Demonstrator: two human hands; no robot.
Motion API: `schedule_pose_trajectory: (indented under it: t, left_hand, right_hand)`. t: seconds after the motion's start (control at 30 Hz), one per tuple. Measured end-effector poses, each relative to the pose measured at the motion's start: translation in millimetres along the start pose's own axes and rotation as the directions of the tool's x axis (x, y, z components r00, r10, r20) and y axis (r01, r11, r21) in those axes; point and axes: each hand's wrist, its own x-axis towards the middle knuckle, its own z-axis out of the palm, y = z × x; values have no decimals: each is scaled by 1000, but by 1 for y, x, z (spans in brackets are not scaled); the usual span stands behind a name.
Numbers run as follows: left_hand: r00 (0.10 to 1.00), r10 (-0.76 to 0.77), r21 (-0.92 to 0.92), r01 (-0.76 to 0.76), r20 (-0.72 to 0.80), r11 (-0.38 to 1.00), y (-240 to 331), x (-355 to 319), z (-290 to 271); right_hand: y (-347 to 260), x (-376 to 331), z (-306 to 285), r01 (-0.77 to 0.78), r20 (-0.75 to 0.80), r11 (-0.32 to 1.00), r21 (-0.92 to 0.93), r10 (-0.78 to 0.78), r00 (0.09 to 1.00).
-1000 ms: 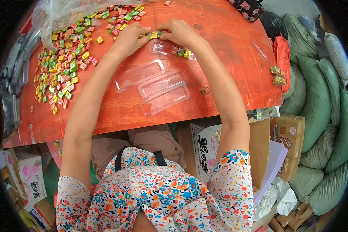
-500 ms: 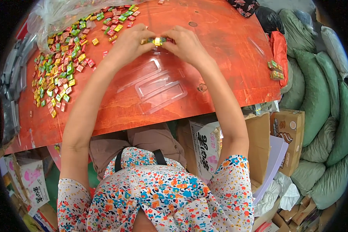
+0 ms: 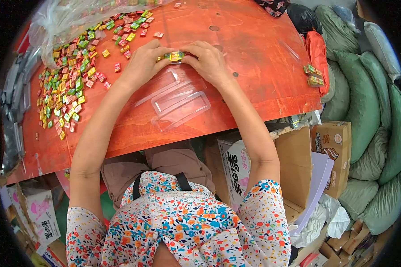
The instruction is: Sorting small colorful plastic components and arranging them into clear plastic containers before packing them into a larger cardboard box.
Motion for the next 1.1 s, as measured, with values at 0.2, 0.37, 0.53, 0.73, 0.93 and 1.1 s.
schedule_pose_trajectory:
  t: [0.2,0.37,0.53,0.73,0.93,1.1]
  left_hand:
    - [1000,8,73,-10,29,997,0,0,-8]
    - [995,-1,80,-7,100,997,11,9,-7]
    - [992,6,41,-11,124,999,13,11,-2]
    - [989,4,71,-15,149,997,16,17,-2]
    - [983,3,105,-23,186,994,24,28,7]
    - [981,6,134,-32,192,991,19,25,13]
  right_hand:
    - [1,0,7,74,-40,997,-2,-74,996]
    - [9,-10,2,45,-41,995,-85,-49,998]
    - [-2,-15,-18,-1,-100,1000,20,3,995]
    - [30,-49,-45,-273,-126,960,-70,263,957]
    - [28,-51,-43,-210,-48,976,-66,207,977]
    - [25,-49,-48,-270,3,963,-9,270,963]
